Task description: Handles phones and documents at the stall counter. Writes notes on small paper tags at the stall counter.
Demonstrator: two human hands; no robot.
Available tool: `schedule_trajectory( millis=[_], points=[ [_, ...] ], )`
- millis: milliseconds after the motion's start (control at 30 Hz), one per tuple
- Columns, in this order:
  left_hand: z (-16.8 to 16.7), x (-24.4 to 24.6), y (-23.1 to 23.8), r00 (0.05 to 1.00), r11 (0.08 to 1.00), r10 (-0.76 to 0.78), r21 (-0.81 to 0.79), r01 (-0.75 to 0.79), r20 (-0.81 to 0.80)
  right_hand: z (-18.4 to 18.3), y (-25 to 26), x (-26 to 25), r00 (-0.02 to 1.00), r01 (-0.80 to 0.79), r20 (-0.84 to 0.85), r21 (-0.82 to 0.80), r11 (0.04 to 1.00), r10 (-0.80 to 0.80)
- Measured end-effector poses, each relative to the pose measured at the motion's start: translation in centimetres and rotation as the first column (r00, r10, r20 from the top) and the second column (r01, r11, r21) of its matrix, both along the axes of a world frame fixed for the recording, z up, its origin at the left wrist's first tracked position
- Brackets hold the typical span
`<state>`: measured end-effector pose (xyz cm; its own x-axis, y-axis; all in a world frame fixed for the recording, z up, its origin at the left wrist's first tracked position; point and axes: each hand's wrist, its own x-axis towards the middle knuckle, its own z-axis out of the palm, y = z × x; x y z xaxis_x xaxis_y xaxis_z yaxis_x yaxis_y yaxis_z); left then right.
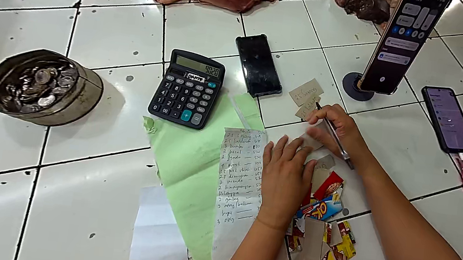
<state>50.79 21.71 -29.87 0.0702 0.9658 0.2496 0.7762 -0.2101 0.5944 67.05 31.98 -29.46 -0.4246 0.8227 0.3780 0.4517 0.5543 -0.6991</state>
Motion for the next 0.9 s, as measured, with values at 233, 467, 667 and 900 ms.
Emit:
schedule_trajectory(
  millis=[233, 467, 667, 900],
  points=[
    [0.2, 0.0, -0.1, 0.997, 0.998, -0.053, -0.018, 0.052, -0.049, 1.2, -1.0, -0.5, 0.937, 0.094, -0.315, -0.179, 0.979, -0.148],
    [0.4, -0.1, 0.0, 0.996, 0.996, -0.073, -0.052, 0.07, -0.058, 0.1, -1.1, -1.7, 0.9, -0.094, -0.43, -0.353, 0.931, -0.073],
    [0.4, 0.1, 0.1, 0.998, 0.998, -0.048, -0.055, 0.045, -0.05, -0.1, -1.6, -2.1, 0.967, 0.004, -0.24, -0.337, 0.941, -0.09],
    [0.2, 0.1, 0.0, 0.998, 0.998, -0.042, -0.058, 0.039, -0.051, 0.0, -1.7, -2.2, 0.974, 0.047, -0.2, -0.294, 0.955, -0.109]
  ],
)
